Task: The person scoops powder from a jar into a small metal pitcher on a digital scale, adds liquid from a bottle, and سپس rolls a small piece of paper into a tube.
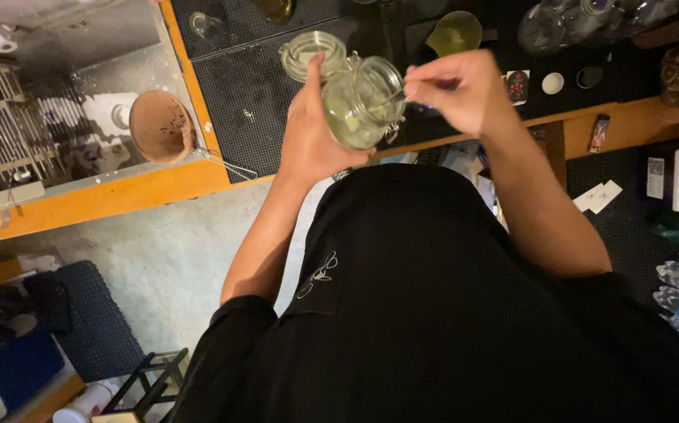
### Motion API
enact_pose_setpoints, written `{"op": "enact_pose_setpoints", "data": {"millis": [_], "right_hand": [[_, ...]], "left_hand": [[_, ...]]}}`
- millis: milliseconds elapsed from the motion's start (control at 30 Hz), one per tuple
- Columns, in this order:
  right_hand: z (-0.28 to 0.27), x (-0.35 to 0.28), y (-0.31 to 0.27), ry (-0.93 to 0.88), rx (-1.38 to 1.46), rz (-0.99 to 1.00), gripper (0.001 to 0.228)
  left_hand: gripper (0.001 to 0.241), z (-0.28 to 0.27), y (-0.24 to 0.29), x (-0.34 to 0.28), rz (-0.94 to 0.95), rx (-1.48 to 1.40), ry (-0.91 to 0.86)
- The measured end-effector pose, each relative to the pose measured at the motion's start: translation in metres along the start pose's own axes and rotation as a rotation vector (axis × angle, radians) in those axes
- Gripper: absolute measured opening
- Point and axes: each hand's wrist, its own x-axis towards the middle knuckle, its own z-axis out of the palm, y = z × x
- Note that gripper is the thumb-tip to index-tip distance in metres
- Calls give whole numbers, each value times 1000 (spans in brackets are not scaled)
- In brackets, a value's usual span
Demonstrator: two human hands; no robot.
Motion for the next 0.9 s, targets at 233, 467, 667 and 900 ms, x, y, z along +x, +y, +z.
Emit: {"op": "enact_pose_setpoints", "data": {"millis": [233, 467, 667, 900], "right_hand": [[-53, -14, -4, 171, 65, -85, 16], [-105, -29, 14, 337, 244, -108, 14], [-119, -29, 44, 486, 96, -147, 12], [-76, -17, 57, 512, -710, -563, 17]], "left_hand": [[143, 13, -4, 19, 61, 57, 37], [146, 28, -13, 16, -11, 45, 16], [142, 36, -18, 5, -119, -33, 12], [142, 44, -27, -8, -103, -165, 133]]}}
